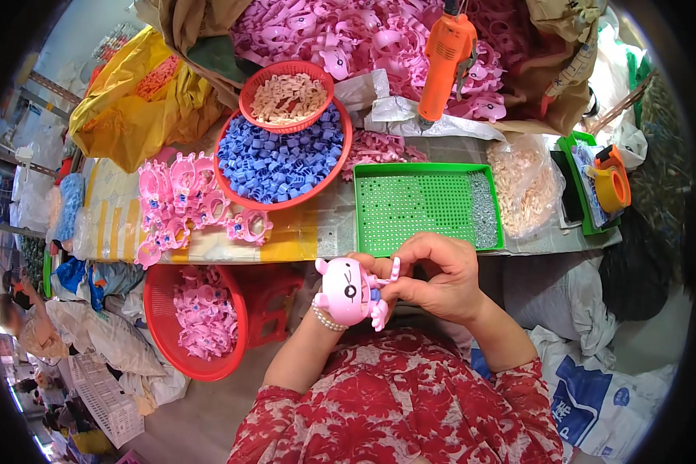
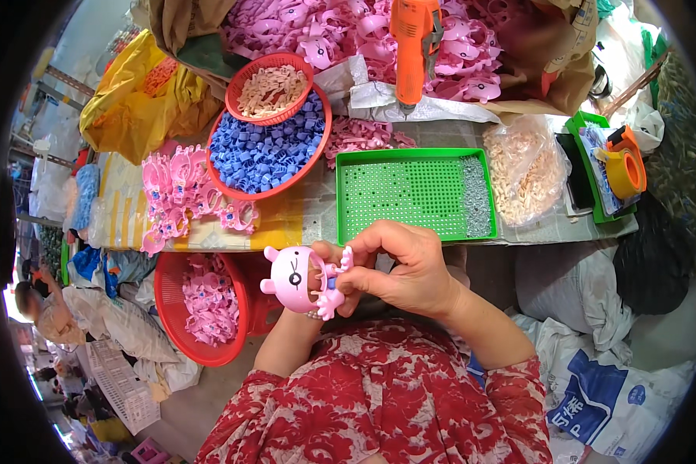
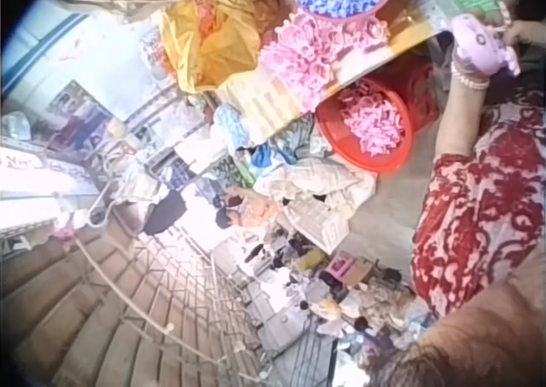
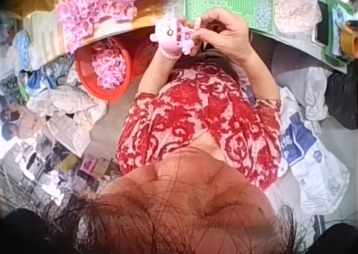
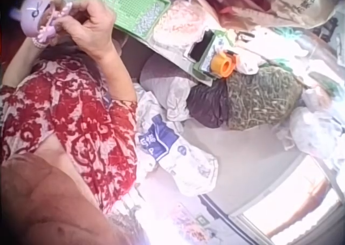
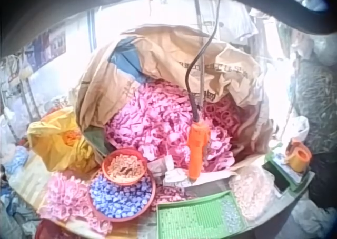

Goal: The recorder is assembling small pink plastic toy components by applying glue and attaching various parts at a workbench.

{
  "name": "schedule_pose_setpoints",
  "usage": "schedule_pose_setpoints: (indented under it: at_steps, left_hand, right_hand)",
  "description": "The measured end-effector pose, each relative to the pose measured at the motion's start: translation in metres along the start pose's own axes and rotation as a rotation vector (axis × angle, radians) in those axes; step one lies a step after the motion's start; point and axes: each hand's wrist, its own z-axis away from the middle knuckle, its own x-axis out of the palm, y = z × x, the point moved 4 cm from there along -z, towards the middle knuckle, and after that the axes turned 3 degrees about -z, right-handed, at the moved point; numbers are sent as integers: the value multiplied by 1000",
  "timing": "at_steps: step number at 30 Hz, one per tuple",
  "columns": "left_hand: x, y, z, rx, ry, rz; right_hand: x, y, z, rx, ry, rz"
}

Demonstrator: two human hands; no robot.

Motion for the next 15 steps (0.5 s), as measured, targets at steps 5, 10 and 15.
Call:
schedule_pose_setpoints:
  at_steps: [5, 10, 15]
  left_hand:
    - [7, 0, -1, -26, 125, -133]
    - [23, -2, -8, 135, 99, -198]
    - [18, -3, -6, 62, 147, -270]
  right_hand:
    - [-2, 2, 2, -6, 19, -21]
    - [-1, 7, 6, 92, 4, -185]
    - [-1, 12, 8, 218, 23, -397]
